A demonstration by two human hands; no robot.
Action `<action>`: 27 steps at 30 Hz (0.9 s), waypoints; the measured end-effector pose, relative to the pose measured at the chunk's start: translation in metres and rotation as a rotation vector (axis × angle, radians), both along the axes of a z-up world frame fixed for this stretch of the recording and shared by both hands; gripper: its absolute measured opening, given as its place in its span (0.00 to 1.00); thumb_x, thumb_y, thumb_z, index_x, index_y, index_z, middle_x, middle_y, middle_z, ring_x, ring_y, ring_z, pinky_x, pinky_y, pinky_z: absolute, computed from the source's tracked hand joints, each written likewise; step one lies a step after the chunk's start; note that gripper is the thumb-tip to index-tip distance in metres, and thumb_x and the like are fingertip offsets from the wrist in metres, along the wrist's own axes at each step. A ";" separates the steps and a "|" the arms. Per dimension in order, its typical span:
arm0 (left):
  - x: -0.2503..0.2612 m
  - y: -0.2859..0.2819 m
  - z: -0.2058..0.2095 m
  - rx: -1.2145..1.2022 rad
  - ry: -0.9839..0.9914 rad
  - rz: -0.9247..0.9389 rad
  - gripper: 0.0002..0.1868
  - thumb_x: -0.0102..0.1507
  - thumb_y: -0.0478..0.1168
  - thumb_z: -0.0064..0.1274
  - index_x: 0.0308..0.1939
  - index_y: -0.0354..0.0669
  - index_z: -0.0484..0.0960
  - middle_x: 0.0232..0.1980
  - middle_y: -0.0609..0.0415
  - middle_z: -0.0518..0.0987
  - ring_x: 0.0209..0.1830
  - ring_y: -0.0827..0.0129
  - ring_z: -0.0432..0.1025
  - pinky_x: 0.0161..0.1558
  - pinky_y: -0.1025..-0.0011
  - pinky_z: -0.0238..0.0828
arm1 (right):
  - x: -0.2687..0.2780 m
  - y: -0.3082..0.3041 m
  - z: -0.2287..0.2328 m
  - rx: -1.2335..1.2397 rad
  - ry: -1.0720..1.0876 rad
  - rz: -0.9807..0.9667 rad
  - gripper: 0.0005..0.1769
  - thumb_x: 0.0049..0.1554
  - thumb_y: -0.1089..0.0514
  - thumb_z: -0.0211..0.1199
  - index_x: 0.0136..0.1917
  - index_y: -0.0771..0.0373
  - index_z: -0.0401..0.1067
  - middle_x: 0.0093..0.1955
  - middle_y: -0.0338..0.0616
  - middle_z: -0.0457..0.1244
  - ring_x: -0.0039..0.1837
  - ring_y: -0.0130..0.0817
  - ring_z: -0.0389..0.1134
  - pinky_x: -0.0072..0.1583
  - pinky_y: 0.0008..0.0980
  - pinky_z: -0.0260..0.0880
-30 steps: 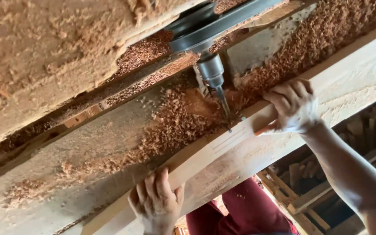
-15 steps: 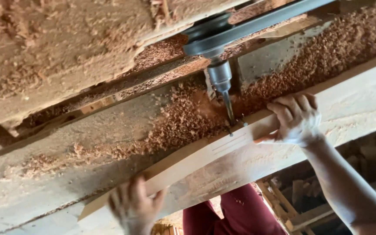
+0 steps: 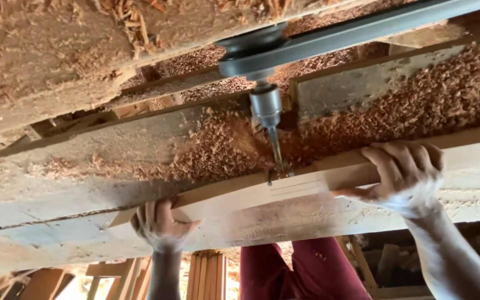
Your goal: The person carries a long thin wooden strip to a bench-mounted drill press and drills a series of holes along the strip, holding and feeding the wood with both hands under the spinning bit, repositioning it between holes.
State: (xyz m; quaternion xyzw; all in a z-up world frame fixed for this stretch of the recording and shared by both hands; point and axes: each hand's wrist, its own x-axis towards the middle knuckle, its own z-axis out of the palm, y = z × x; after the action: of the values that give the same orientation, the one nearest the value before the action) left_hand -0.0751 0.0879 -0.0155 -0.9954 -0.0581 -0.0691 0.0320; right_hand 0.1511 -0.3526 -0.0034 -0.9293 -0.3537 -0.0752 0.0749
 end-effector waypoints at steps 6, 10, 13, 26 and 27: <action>0.023 -0.017 0.015 -0.048 0.048 -0.015 0.40 0.58 0.82 0.32 0.25 0.48 0.69 0.30 0.54 0.71 0.26 0.66 0.59 0.34 0.59 0.57 | -0.001 -0.023 -0.004 -0.018 0.012 0.012 0.51 0.49 0.09 0.46 0.41 0.60 0.78 0.40 0.41 0.68 0.41 0.32 0.64 0.54 0.42 0.66; 0.035 -0.017 0.026 -0.058 0.062 -0.014 0.41 0.58 0.82 0.34 0.27 0.48 0.73 0.30 0.56 0.72 0.26 0.67 0.61 0.34 0.60 0.58 | -0.005 -0.021 -0.006 -0.040 -0.028 0.027 0.53 0.49 0.10 0.44 0.44 0.61 0.78 0.41 0.43 0.67 0.44 0.36 0.64 0.56 0.45 0.65; 0.031 -0.024 0.021 -0.075 0.159 0.026 0.42 0.56 0.84 0.41 0.30 0.47 0.76 0.39 0.54 0.74 0.33 0.63 0.65 0.40 0.58 0.59 | -0.003 -0.010 0.004 -0.073 -0.030 0.034 0.52 0.49 0.10 0.46 0.45 0.62 0.77 0.44 0.46 0.67 0.47 0.38 0.66 0.59 0.47 0.66; 0.095 -0.083 0.036 -0.274 0.281 -0.354 0.25 0.59 0.60 0.63 0.42 0.46 0.75 0.35 0.59 0.68 0.33 0.70 0.62 0.36 0.70 0.62 | -0.022 0.010 -0.009 -0.110 -0.123 0.031 0.52 0.52 0.14 0.39 0.53 0.65 0.70 0.49 0.49 0.62 0.50 0.41 0.61 0.58 0.49 0.63; 0.090 -0.076 0.033 -0.203 0.235 -0.386 0.25 0.59 0.62 0.62 0.41 0.46 0.75 0.34 0.60 0.68 0.33 0.71 0.61 0.34 0.71 0.60 | -0.026 0.013 -0.014 -0.097 -0.134 0.038 0.51 0.53 0.14 0.38 0.53 0.64 0.69 0.49 0.49 0.60 0.50 0.39 0.60 0.56 0.48 0.64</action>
State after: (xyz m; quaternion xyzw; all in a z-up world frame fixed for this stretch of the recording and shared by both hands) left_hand 0.0151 0.0119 0.0179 -0.9874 0.1304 0.0484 -0.0754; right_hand 0.1255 -0.3392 -0.0177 -0.9178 -0.3788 -0.1186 0.0072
